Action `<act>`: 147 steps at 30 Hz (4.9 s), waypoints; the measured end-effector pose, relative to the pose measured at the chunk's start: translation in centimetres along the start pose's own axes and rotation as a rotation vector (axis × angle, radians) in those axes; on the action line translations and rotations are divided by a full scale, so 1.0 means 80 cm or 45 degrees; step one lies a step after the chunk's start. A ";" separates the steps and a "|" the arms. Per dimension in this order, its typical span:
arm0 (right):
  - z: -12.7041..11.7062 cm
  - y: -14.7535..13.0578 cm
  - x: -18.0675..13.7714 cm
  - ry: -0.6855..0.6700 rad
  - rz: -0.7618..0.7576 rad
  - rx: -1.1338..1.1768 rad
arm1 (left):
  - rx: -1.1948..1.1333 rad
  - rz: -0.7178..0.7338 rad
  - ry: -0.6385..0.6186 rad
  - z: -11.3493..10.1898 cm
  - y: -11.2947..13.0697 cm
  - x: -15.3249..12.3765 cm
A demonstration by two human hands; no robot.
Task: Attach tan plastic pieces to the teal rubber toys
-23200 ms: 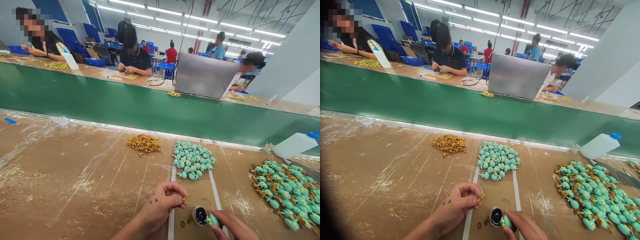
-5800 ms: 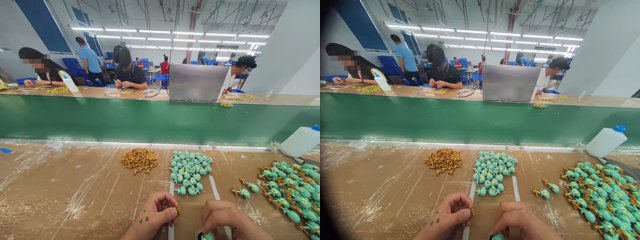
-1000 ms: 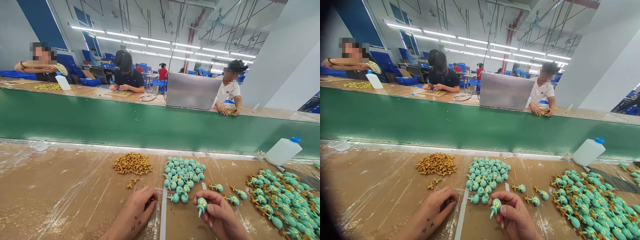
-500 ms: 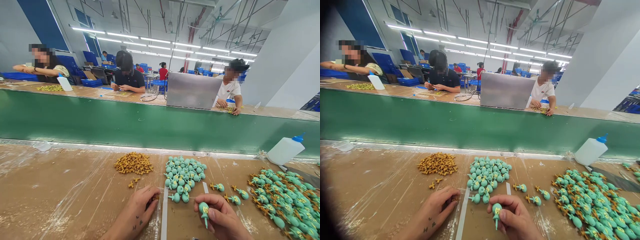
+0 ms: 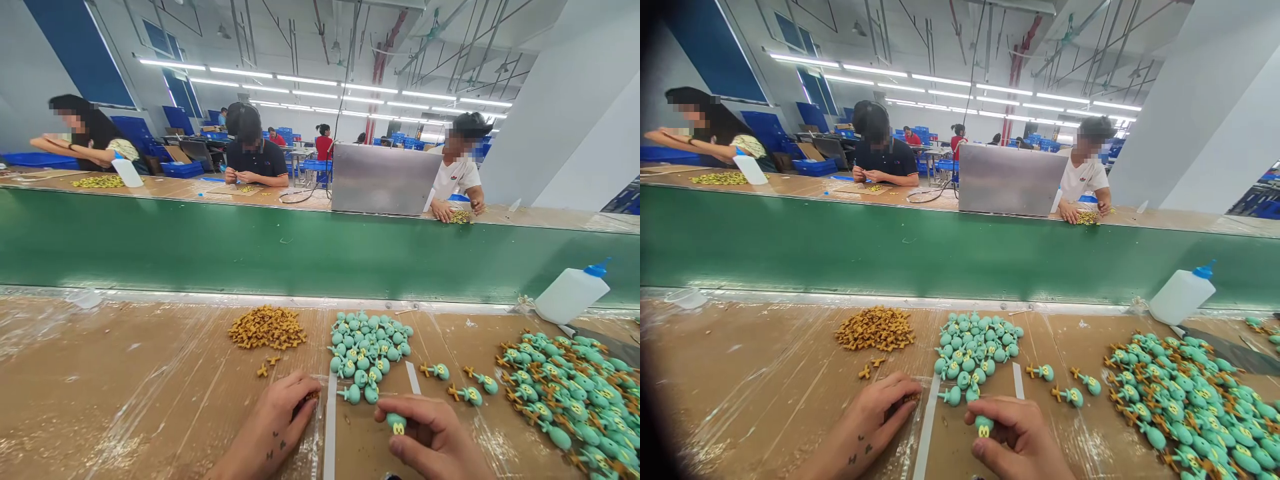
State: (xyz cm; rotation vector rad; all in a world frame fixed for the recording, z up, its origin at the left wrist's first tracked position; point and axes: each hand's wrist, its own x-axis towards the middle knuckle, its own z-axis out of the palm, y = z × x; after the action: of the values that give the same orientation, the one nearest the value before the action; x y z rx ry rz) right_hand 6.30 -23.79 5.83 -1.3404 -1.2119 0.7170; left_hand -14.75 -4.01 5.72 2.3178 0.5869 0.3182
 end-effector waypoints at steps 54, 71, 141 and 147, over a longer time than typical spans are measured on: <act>-0.026 -0.033 -0.004 -0.519 0.162 -0.072 | -1.487 -0.421 0.068 0.016 0.039 -0.010; 0.002 -0.025 0.001 -0.080 -0.105 0.197 | -1.451 -0.405 -0.126 0.047 0.052 -0.027; -0.045 0.016 0.022 0.270 -0.101 0.050 | -0.319 -0.289 0.250 -0.030 0.008 -0.009; -0.024 0.004 0.010 0.036 -0.088 0.265 | -0.292 0.026 -0.031 0.017 0.008 -0.009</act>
State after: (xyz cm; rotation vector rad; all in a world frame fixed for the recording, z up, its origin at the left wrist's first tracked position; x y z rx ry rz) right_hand 8.39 -23.60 6.10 -1.1283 -1.1227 0.7511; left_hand -14.65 -5.53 5.17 2.1052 0.4880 0.3476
